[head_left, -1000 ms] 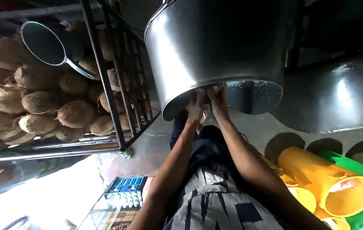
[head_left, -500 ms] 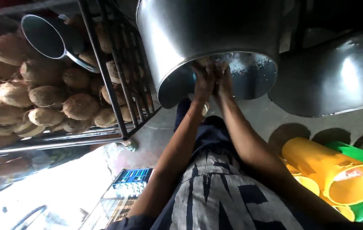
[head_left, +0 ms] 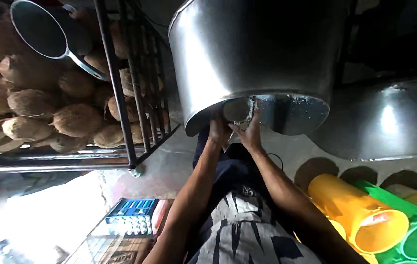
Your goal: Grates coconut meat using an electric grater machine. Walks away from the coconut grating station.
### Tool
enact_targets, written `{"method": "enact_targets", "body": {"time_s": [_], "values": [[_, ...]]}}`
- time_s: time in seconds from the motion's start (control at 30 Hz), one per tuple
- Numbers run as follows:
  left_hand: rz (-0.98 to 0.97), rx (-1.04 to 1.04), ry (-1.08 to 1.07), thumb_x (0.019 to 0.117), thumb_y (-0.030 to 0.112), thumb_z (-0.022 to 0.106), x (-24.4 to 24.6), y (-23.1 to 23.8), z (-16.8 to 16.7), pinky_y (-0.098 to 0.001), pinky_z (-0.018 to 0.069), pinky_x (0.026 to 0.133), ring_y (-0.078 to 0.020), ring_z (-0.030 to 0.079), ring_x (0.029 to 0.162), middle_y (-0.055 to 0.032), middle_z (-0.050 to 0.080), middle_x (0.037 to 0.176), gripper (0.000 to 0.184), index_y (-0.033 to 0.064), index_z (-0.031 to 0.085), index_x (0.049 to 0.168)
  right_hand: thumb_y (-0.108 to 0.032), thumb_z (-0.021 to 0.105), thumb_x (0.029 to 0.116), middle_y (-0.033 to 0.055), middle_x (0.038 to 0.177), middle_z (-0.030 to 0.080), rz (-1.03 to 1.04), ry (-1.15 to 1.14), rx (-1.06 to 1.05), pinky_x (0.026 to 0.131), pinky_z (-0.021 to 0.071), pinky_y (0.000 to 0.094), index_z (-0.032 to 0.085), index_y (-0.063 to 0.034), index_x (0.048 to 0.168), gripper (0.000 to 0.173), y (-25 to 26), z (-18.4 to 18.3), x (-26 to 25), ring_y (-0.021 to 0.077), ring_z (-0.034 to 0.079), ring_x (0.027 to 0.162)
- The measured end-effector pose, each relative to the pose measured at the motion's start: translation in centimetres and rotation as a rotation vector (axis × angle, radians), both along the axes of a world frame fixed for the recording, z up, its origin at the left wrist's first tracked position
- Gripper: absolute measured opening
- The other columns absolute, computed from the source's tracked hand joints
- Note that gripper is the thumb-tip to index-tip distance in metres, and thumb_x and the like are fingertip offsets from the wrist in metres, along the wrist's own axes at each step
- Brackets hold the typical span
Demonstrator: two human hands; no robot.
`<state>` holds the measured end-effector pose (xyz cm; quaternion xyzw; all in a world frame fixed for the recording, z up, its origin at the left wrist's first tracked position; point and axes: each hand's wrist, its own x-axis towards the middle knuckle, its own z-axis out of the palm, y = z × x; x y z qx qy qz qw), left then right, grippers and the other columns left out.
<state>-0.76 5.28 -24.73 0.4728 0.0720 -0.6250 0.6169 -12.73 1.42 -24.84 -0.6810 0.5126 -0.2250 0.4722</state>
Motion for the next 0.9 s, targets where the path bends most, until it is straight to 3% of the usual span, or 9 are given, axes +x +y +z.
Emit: {"method": "enact_targets", "body": {"time_s": [0.1, 0.17, 0.23, 0.37, 0.47, 0.63, 0.73, 0.8, 0.9], "values": [[-0.021, 0.026, -0.246, 0.1054, 0.064, 0.015, -0.2, -0.5, 1.0, -0.0282, 0.0545, 0.082, -0.0044, 0.062, 0.095, 0.0062, 0.065, 0.107, 0.063, 0.0225, 0.057, 0.127, -0.025, 0.080, 0.0885, 0.0249, 0.159, 0.035, -0.051, -0.037, 0.206, 0.114, 0.0410, 0.0411, 0.010, -0.0001, 0.162, 0.104, -1.9, 1.9, 1.8, 0.0281, 0.046, 0.140], [-0.035, 0.045, -0.447, 0.1094, 0.055, 0.021, -0.6, -1.9, 1.7, -0.0308, 0.0518, 0.091, -0.0073, 0.059, 0.103, -0.0013, 0.062, 0.117, 0.059, 0.0136, 0.050, 0.139, -0.023, 0.078, 0.0892, 0.0161, 0.145, 0.050, -0.190, -0.231, 0.274, 0.108, 0.0483, 0.0305, 0.025, -0.0002, 0.157, 0.089, -3.4, 2.4, 3.6, 0.0156, 0.055, 0.128], [0.003, 0.026, -0.564, 0.1125, 0.038, 0.025, -1.2, -4.6, 2.3, -0.0307, 0.0492, 0.102, -0.0107, 0.057, 0.117, -0.0106, 0.057, 0.130, 0.052, 0.0022, 0.039, 0.148, -0.018, 0.078, 0.0891, 0.0128, 0.138, 0.056, -0.326, -0.366, 0.367, 0.104, 0.0534, 0.0331, 0.031, -0.0039, 0.153, 0.081, -4.9, 4.0, 4.9, 0.0157, 0.060, 0.122], [-0.132, 0.027, -0.652, 0.1122, 0.041, 0.017, -2.1, -7.1, 3.1, -0.0344, 0.0376, 0.117, -0.0168, 0.045, 0.138, -0.0204, 0.043, 0.152, 0.060, 0.0015, 0.025, 0.157, -0.017, 0.075, 0.0928, 0.0130, 0.129, 0.060, -0.412, -0.451, 0.405, 0.097, 0.0577, 0.0367, 0.030, -0.0043, 0.151, 0.074, -6.3, 3.8, 4.2, 0.0184, 0.065, 0.114], [-0.153, -0.008, -0.667, 0.1117, 0.044, 0.020, -2.0, -7.6, 2.2, -0.0335, 0.0431, 0.113, -0.0163, 0.050, 0.132, -0.0215, 0.045, 0.147, 0.064, 0.0001, 0.016, 0.158, -0.021, 0.074, 0.0940, 0.0126, 0.123, 0.061, -0.422, -0.462, 0.421, 0.091, 0.0598, 0.0374, 0.033, -0.0055, 0.149, 0.071, -6.6, 2.9, 3.7, 0.0194, 0.066, 0.107], [-0.155, 0.003, -0.656, 0.1120, 0.042, 0.021, -1.8, -7.5, 1.4, -0.0324, 0.0488, 0.103, -0.0148, 0.057, 0.118, -0.0191, 0.053, 0.131, 0.059, -0.0013, 0.024, 0.153, -0.020, 0.072, 0.0961, 0.0122, 0.117, 0.062, -0.468, -0.451, 0.426, 0.086, 0.0604, 0.0359, 0.030, -0.0049, 0.149, 0.069, -6.1, 2.8, 4.3, 0.0177, 0.067, 0.099], [-0.187, 0.005, -0.585, 0.1115, 0.046, 0.020, -0.9, -7.1, 1.0, -0.0369, 0.0502, 0.099, -0.0167, 0.055, 0.118, -0.0158, 0.054, 0.133, 0.060, 0.0042, 0.029, 0.153, -0.023, 0.074, 0.0945, 0.0143, 0.127, 0.060, -0.468, -0.414, 0.398, 0.087, 0.0607, 0.0388, 0.025, -0.0073, 0.153, 0.078, -5.9, 2.4, 4.8, 0.0204, 0.067, 0.104], [-0.142, 0.007, -0.398, 0.1113, 0.047, 0.027, -0.1, -5.7, 0.5, -0.0394, 0.0503, 0.102, -0.0167, 0.055, 0.124, -0.0106, 0.054, 0.139, 0.056, 0.0114, 0.037, 0.154, -0.024, 0.075, 0.0927, 0.0176, 0.146, 0.049, -0.374, -0.321, 0.287, 0.100, 0.0560, 0.0376, 0.017, -0.0045, 0.159, 0.090, -5.1, 1.9, 4.5, 0.0214, 0.060, 0.124], [0.182, 0.027, -0.082, 0.1098, 0.052, 0.021, -0.2, -4.1, -0.4, -0.0309, 0.0560, 0.067, -0.0096, 0.062, 0.076, 0.0009, 0.063, 0.085, 0.052, 0.0153, 0.058, 0.107, -0.028, 0.077, 0.0896, 0.0269, 0.160, 0.032, -0.110, -0.029, 0.015, 0.119, 0.0385, 0.0418, 0.016, 0.0036, 0.160, 0.099, -2.1, 1.3, 2.8, 0.0311, 0.040, 0.146]]}}
